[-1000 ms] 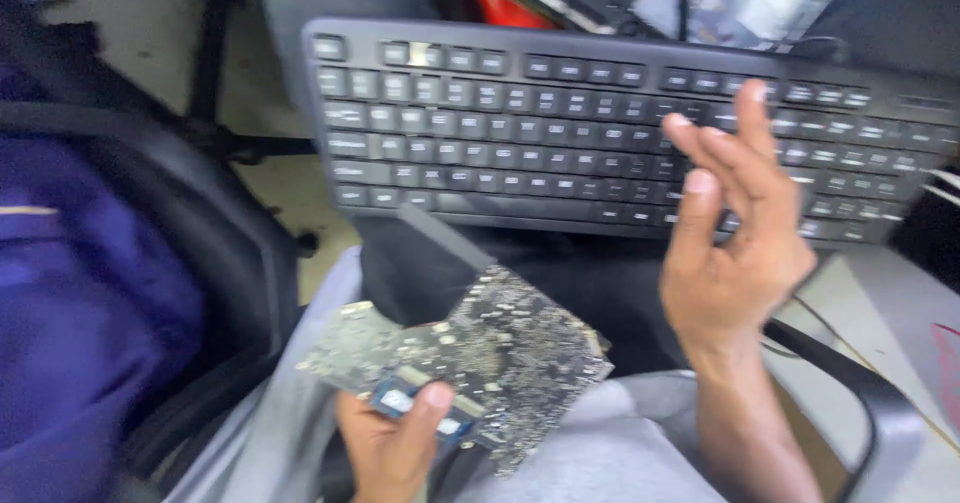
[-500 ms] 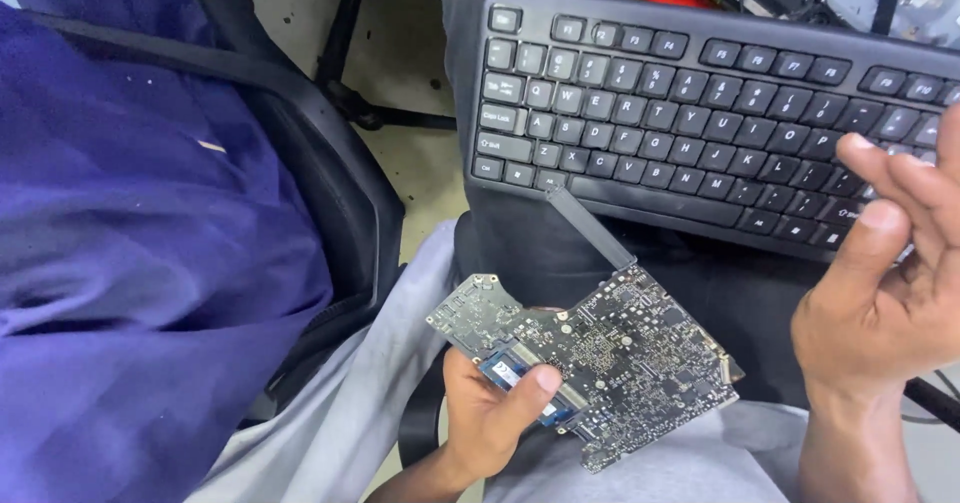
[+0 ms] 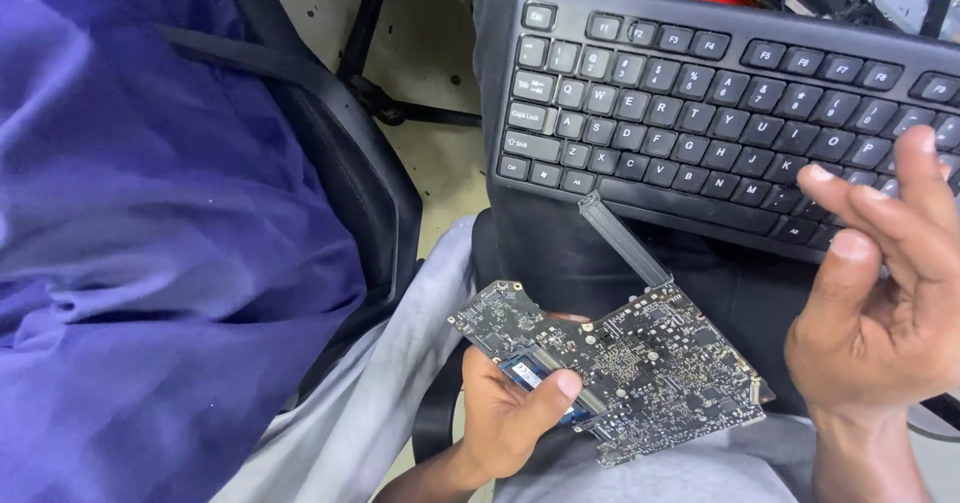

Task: A person at a repair bench inspects a laptop motherboard while using a keyboard and mouse to look up information.

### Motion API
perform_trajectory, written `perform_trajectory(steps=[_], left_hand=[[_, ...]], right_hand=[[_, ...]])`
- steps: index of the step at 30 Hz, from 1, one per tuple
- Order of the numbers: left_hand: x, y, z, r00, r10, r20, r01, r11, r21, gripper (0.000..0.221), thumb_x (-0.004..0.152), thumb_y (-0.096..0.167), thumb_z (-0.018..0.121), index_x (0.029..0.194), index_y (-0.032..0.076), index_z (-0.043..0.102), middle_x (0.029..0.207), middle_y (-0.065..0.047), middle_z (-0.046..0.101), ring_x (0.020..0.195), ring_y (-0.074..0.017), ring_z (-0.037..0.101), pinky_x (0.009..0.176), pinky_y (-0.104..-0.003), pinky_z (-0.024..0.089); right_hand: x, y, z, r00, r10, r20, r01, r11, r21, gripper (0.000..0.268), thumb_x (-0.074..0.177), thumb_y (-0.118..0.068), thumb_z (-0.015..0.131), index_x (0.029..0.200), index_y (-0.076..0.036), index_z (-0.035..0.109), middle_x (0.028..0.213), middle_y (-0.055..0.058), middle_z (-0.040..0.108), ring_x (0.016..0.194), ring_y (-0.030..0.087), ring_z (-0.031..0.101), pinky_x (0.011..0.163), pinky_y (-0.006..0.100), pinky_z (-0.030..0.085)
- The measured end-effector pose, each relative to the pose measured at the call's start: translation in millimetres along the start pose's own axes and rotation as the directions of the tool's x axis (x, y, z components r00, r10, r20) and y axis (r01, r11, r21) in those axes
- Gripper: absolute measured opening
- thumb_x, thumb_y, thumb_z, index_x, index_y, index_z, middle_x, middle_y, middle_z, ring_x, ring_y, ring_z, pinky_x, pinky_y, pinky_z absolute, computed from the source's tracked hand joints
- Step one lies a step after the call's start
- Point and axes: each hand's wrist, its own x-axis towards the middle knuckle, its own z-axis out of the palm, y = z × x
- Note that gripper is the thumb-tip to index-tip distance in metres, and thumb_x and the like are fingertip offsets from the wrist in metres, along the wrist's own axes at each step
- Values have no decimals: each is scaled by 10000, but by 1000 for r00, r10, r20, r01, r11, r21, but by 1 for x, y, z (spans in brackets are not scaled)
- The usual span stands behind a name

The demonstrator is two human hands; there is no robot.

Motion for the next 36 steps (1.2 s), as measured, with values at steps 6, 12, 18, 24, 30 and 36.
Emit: perform_trajectory(steps=[6, 12, 18, 24, 30, 36], left_hand=[[0, 1, 0, 1000, -10, 0, 10, 1000, 4, 361, 932, 249, 740, 1142, -40, 697, 991, -121, 755, 877, -223, 733, 788, -352, 613], [2, 4, 1, 1000, -17, 4, 18, 1000, -16, 387, 942, 278, 751, 1157, -39, 693, 932, -99, 747, 856, -217, 725, 790, -351, 606], [3, 6, 3, 1000, -5, 11, 5, 1000, -20, 393, 951, 290, 747, 1147, -46, 686, 944, -103, 746, 863, -217, 722, 781, -347, 606], [2, 5, 4, 1000, -20, 21, 21, 999, -48, 388, 949, 262, 746, 1162, -56, 683, 968, -106, 745, 874, -208, 714, 792, -347, 596], [3, 8, 6, 1000, 12, 26, -11, 999, -53, 355, 958, 238, 734, 1144, -60, 684, 1035, -136, 750, 916, -226, 724, 812, -357, 603], [-1, 4, 3, 1000, -1, 9, 2, 999, -46, 383, 945, 239, 748, 1176, -59, 678, 1003, -125, 751, 904, -226, 732, 817, -361, 612]], right_hand=[[6, -6, 2, 1000, -11, -3, 11, 1000, 15, 263, 1229, 45, 377, 1307, 285, 448, 1399, 597, 543, 1415, 644, 557, 1365, 623, 340], [8, -9, 4, 1000, 5, 14, -5, 999, 33, 243, 1212, 71, 393, 1293, 292, 450, 1510, 590, 444, 1104, 604, 705, 1236, 584, 464], [7, -6, 4, 1000, 8, 20, -9, 999, 47, 240, 1209, 63, 396, 1288, 285, 445, 1513, 573, 449, 1133, 596, 697, 1273, 575, 426], [9, -6, 5, 999, -25, 39, 24, 1000, 7, 244, 1229, 35, 400, 1294, 263, 455, 1214, 489, 667, 1514, 582, 490, 1357, 653, 393], [14, -12, 7, 998, -56, 39, 57, 998, -20, 238, 1231, 34, 411, 1301, 252, 477, 1227, 487, 675, 1462, 595, 543, 1325, 638, 429], [16, -14, 8, 997, -62, 52, 64, 998, -24, 243, 1223, 40, 431, 1293, 264, 489, 1295, 538, 637, 1392, 621, 598, 1299, 625, 437]])
